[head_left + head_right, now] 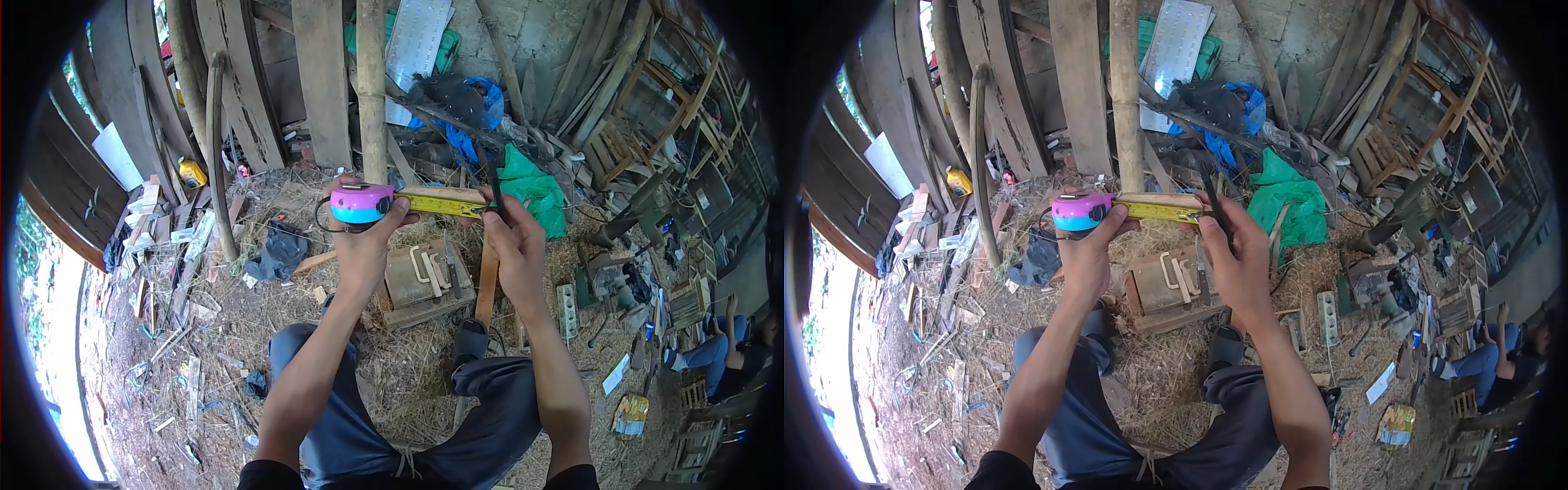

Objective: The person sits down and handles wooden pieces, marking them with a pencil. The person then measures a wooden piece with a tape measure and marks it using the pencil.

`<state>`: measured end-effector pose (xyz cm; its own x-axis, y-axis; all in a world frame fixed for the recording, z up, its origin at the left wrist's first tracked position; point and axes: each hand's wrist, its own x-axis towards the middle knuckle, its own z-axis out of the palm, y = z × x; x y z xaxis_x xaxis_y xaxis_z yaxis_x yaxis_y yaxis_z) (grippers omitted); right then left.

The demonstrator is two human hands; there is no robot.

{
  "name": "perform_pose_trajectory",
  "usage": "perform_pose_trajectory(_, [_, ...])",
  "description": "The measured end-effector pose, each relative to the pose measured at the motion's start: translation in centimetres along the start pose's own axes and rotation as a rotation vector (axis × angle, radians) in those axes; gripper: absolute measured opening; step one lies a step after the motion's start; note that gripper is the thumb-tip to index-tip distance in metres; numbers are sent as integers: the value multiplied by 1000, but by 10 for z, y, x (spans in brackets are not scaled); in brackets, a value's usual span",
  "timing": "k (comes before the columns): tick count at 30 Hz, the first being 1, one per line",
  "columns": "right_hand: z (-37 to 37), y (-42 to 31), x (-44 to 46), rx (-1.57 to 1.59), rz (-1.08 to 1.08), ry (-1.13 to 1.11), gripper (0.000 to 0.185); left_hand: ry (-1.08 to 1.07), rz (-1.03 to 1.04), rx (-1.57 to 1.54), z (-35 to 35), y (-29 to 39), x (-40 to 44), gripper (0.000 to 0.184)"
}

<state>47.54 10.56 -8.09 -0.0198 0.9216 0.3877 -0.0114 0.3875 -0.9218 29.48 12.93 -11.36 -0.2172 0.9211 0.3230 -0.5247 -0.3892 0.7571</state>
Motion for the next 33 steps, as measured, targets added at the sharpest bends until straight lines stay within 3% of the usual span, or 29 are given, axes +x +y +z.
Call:
perform_pose_trajectory(25, [-12, 9, 2, -120, 132, -31, 24, 49, 69, 54, 4, 1, -2, 43])
perform_pose_trajectory(28, [-11, 14, 2, -6, 80, 2, 25, 71, 78, 73, 0, -3, 0, 42])
perform_pose_trajectory(31, [-7, 11, 3, -60, -120, -13, 29, 86, 18, 76, -7, -6, 5, 43])
perform_pose_trajectory(33, [-8, 2, 1, -106, -72, -22, 33, 93, 11, 71, -7, -4, 5, 42])
